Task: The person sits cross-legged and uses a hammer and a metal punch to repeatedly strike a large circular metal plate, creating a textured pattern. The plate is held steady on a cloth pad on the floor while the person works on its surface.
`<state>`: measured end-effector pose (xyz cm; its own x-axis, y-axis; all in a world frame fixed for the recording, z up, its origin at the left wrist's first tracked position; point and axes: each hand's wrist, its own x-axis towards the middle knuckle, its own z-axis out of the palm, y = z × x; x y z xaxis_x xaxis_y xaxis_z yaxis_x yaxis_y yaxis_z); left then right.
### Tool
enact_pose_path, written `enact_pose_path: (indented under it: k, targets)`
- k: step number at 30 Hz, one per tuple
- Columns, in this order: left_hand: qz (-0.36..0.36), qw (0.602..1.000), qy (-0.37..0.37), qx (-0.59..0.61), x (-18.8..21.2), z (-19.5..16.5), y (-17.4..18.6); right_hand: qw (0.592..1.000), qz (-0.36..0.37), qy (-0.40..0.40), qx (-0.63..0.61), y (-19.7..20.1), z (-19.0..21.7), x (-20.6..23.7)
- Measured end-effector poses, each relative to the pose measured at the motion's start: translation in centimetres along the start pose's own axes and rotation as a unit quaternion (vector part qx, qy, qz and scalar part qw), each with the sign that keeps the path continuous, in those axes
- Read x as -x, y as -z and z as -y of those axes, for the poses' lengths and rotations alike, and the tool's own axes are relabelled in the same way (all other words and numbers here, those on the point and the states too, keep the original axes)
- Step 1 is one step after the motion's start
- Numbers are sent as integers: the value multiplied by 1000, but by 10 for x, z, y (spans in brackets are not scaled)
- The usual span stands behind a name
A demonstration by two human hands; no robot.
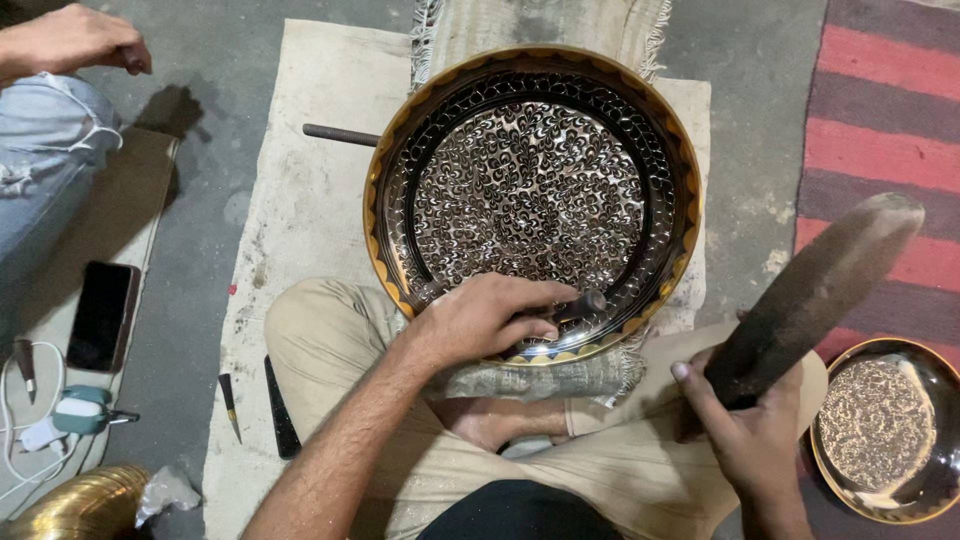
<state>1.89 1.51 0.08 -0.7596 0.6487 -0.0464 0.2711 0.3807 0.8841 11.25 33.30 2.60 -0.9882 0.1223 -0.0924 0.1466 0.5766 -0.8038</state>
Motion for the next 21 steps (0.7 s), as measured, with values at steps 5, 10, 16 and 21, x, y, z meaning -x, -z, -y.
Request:
enact_pose_path:
  k: [5,10,16,21]
  targets:
    - [-20,999,-23,-10,0,2,-1,997,42,17,-65,7,-1,-4]
    - [-18,999,-37,-6,1,-1,3,997,36,18,58,12,3,1]
    - [-11,1000,-29,-4,3,-5,8,993,4,27,114,12,-1,10]
    - [-25,998,-55,5,4,-5,7,971,12,19,240,14,0,15]
